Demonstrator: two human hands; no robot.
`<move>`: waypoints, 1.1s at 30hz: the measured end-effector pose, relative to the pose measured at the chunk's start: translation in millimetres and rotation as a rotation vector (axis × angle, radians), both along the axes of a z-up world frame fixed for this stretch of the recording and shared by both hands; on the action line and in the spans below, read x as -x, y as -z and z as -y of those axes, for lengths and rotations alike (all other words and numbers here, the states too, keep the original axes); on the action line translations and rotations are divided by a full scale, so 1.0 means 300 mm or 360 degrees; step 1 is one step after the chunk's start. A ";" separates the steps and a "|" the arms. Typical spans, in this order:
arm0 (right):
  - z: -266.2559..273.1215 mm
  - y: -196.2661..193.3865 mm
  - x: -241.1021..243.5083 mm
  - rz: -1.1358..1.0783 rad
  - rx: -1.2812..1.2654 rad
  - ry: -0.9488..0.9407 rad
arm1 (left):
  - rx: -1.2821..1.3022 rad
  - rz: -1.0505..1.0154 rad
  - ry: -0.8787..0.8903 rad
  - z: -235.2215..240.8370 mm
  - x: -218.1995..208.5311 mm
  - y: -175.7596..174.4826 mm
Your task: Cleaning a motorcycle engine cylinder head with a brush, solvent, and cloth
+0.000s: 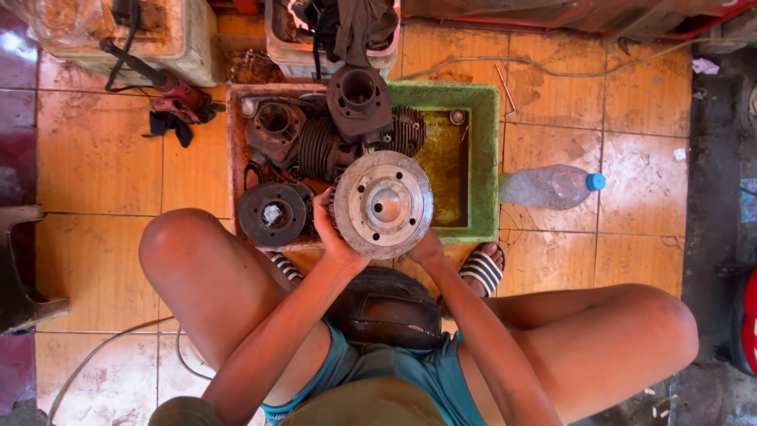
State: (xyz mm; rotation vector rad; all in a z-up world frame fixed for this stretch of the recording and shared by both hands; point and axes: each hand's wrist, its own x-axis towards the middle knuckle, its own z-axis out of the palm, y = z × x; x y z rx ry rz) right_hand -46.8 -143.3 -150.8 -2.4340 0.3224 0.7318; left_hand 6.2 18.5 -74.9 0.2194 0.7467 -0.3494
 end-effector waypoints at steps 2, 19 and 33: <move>0.013 0.041 -0.002 -0.0010 0.0061 -0.0063 | -0.0009 -0.0001 -0.0013 0.004 -0.010 -0.030; 0.029 -0.467 -0.042 0.1260 -0.1062 0.0465 | -0.0148 -0.0135 -0.0050 0.030 -0.032 -0.098; -0.005 -0.440 0.056 0.1368 0.0170 -0.0517 | -0.0474 -0.0293 0.0176 0.118 -0.015 -0.255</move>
